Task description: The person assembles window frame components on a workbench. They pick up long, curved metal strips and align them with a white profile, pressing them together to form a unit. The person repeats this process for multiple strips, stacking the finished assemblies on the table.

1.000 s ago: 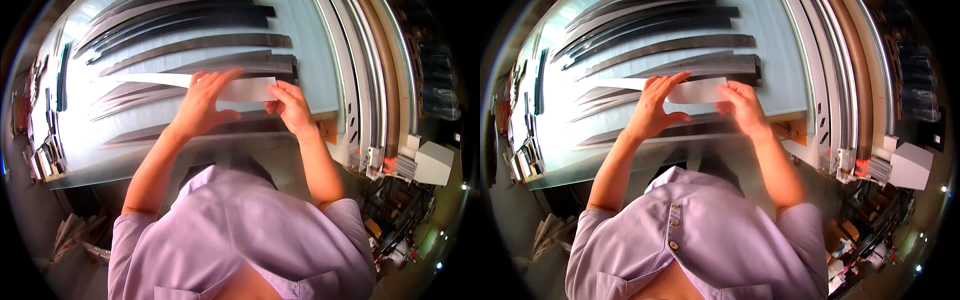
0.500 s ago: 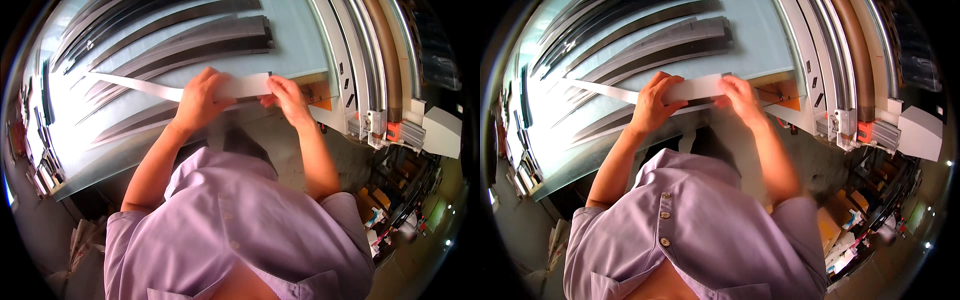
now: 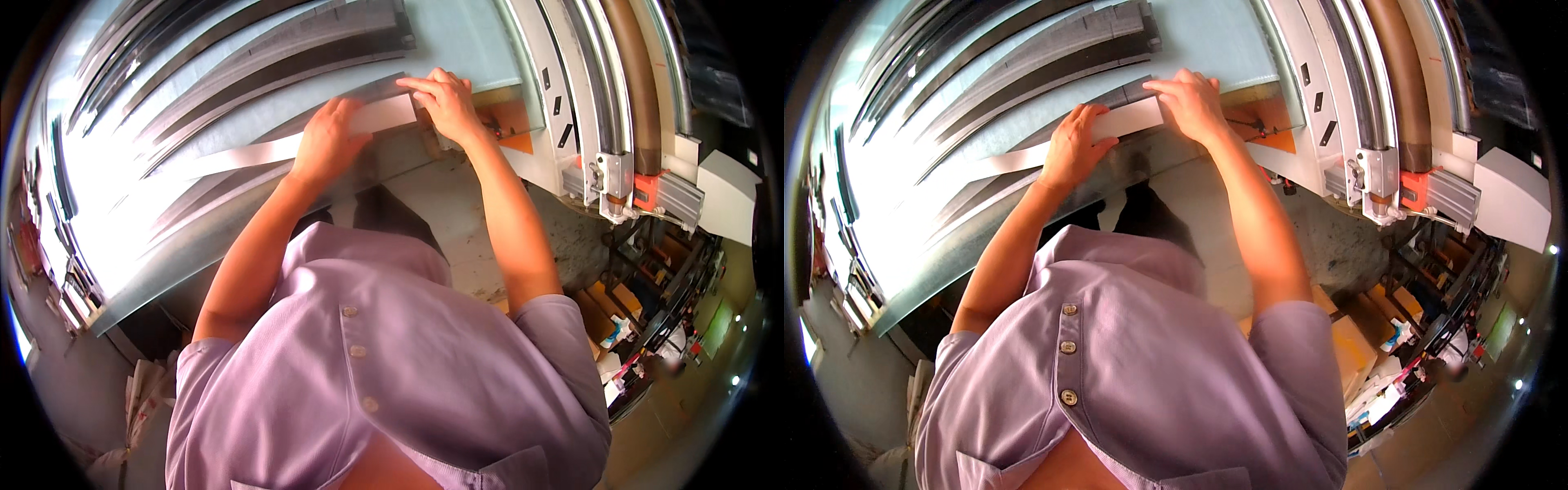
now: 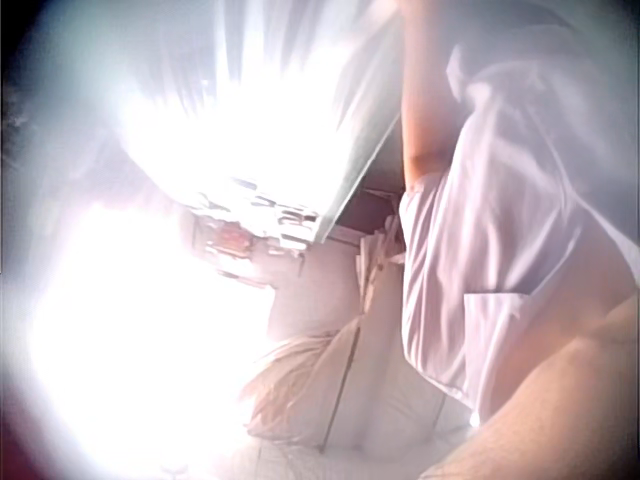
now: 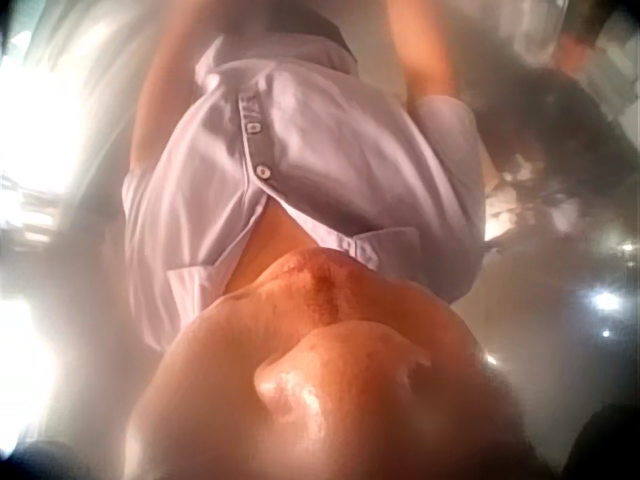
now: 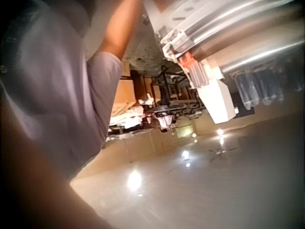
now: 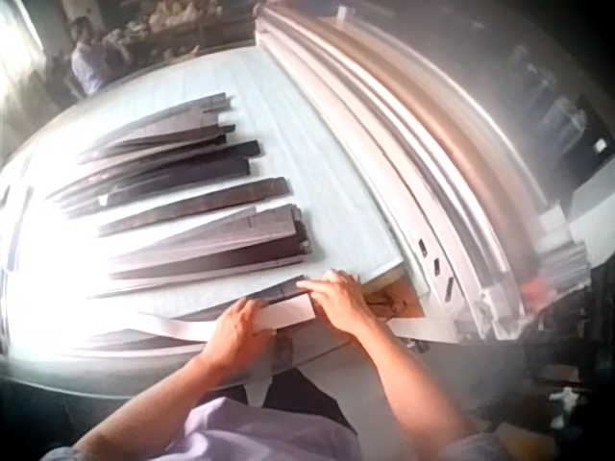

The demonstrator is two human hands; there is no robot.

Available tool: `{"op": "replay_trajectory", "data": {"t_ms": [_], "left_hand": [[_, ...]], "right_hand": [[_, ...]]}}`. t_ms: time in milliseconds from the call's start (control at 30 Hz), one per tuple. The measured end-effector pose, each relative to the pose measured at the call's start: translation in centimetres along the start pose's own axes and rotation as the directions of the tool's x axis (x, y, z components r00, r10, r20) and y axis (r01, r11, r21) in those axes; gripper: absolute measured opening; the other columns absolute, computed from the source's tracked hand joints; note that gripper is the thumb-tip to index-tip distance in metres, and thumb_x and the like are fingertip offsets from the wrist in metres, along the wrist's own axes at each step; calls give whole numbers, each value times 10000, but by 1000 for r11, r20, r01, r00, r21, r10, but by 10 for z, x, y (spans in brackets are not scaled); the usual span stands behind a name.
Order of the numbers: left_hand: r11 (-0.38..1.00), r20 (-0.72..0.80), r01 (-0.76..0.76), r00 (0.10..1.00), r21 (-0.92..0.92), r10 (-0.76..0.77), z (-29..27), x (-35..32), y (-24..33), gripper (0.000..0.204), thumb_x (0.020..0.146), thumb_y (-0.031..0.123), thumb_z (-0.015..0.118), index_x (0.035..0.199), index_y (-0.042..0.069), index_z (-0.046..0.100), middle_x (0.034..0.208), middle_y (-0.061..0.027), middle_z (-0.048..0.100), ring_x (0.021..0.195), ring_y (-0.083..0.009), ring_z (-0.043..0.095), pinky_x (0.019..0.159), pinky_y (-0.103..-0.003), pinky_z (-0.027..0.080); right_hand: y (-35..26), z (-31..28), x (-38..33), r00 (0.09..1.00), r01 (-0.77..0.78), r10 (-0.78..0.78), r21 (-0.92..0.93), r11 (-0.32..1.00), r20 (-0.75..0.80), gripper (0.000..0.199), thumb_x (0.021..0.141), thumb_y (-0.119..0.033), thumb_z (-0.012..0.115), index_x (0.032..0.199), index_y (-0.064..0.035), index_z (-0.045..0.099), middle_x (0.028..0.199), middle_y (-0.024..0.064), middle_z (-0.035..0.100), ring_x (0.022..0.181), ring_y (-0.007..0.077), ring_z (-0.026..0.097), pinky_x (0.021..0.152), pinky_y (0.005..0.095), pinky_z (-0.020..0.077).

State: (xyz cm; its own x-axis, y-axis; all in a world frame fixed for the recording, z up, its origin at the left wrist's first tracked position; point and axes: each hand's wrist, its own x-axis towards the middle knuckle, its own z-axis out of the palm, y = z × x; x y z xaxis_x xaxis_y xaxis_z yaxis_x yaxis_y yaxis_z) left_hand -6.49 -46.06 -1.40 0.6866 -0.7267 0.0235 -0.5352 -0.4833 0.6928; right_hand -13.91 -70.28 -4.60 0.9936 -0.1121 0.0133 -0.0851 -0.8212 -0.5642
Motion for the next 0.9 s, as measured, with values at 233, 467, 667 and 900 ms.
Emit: {"op": "replay_trajectory", "data": {"t_ms": [233,467,667,900], "left_hand": [[999,1,30,1000,42,-30,5,4,0,449,758,155,785,1144,26,596,1070,-162,619,996,-377,616,875,-428,504],[999,-18,22,1000,39,-21,6,3,0,452,750,149,787,1143,29,598,1063,-159,619,990,-378,615,870,-428,505],[998,-18,33,999,50,-32,6,5,1,452,740,139,792,1135,30,602,1056,-156,621,977,-378,619,860,-426,508],[998,-23,21,1000,55,-19,8,4,0,461,735,148,802,1135,32,604,1060,-154,620,980,-374,621,853,-427,510]], "right_hand": [[6,2,3,999,-33,30,78,996,36,347,851,-169,722,1154,-338,734,832,-12,506,827,153,549,827,352,309],[-1,-4,4,997,-51,48,65,997,58,372,834,-156,742,1175,-304,736,824,-20,492,819,141,537,841,338,318],[0,-3,5,999,-33,31,62,997,39,384,821,-160,751,1177,-303,736,818,-17,488,817,141,531,829,338,317],[3,1,4,999,-43,41,87,995,17,388,777,-175,773,1130,-332,741,815,-8,500,828,171,542,817,354,311]]}}
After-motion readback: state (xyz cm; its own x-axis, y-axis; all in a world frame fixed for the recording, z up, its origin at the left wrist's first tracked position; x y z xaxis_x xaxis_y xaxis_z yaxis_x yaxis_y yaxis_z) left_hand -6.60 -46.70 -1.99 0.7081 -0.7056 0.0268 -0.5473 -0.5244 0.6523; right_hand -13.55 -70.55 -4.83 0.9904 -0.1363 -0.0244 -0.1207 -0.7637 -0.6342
